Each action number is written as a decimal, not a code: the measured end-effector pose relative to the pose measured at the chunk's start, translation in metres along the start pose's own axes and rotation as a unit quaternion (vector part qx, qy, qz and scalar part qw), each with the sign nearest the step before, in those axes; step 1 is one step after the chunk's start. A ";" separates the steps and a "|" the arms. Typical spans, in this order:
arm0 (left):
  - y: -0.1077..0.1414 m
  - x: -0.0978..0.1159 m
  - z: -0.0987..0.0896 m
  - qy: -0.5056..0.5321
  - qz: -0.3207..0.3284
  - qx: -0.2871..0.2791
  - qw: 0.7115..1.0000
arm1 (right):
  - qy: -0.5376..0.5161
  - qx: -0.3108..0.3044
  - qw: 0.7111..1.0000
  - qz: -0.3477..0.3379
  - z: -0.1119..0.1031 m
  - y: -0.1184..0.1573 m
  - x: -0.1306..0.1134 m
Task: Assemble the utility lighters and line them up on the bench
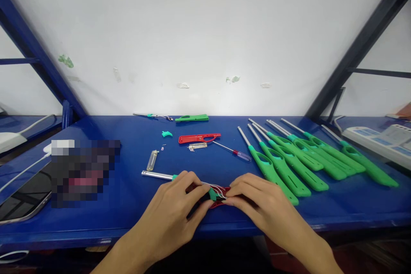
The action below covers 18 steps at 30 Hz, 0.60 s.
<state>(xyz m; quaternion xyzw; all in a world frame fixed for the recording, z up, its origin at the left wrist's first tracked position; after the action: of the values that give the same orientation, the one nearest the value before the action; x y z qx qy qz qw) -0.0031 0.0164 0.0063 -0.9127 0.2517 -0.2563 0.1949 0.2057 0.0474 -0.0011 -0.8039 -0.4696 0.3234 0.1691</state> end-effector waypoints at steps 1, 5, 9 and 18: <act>0.000 0.000 0.000 0.002 0.000 -0.002 1.000 | -0.005 0.006 1.000 0.001 0.000 0.000 0.000; 0.000 0.001 -0.001 0.006 0.002 -0.003 1.000 | 0.006 0.007 1.000 -0.020 -0.002 0.001 -0.002; -0.001 0.002 -0.001 0.010 0.004 -0.005 1.000 | 0.038 -0.004 0.998 -0.044 -0.001 0.001 -0.004; 0.002 0.001 0.000 0.001 0.009 0.004 1.000 | 0.069 -0.027 0.996 -0.052 -0.001 0.001 -0.011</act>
<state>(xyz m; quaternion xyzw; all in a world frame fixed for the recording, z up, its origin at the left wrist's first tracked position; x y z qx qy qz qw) -0.0029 0.0139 0.0060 -0.9094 0.2592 -0.2559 0.2008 0.2032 0.0372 0.0030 -0.8031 -0.5065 0.2453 0.1957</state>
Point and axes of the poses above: each hand's wrist, its own y-axis away from the middle knuckle, its own z-axis out of the palm, x = y × z, the point moved 4 cm from there along -y, towards the middle knuckle, and after that the axes turned 9 degrees about -z, right-handed, at the moved point
